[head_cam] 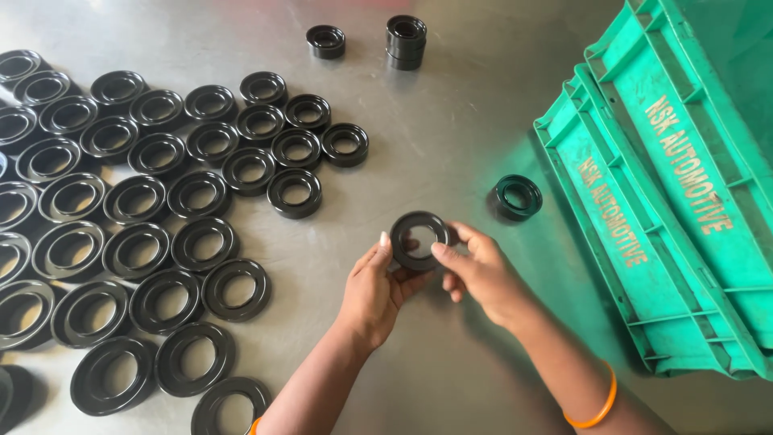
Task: Inspecting and sorting black industrial rings at a workstation and placing them into green crates.
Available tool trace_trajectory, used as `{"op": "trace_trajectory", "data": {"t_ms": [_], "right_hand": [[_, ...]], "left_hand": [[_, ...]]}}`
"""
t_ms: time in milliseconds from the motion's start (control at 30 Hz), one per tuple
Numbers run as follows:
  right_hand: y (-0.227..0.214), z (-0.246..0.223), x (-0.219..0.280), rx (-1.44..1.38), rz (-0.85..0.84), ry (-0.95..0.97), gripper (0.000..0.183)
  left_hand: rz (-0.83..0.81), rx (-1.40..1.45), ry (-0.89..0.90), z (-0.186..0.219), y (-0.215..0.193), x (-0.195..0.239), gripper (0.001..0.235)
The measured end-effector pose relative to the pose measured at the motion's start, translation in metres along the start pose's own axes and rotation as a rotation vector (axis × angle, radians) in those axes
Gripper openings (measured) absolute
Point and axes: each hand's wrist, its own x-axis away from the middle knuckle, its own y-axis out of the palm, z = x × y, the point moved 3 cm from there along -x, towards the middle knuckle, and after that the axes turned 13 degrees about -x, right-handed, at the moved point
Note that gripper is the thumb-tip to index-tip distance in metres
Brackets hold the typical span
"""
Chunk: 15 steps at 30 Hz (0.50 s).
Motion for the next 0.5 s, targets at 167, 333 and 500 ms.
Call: {"op": "trace_trajectory", "data": {"t_ms": [167, 333, 500], "right_hand": [[0.054, -0.022, 0.039, 0.809, -0.136, -1.135, 0.027], [0.027, -0.029, 0.028, 0.988, -0.121, -1.155, 0.024], [0.06, -0.03, 0.037, 1.154, -0.016, -1.297, 0.054]], "left_hand": [[0.092, 0.133, -0.123, 0.019, 0.011, 0.016, 0.061], [0.027, 0.076, 0.007, 0.015, 0.006, 0.012, 0.082], [0.121, 0.113, -0.051, -0.005, -0.006, 0.0, 0.076]]}}
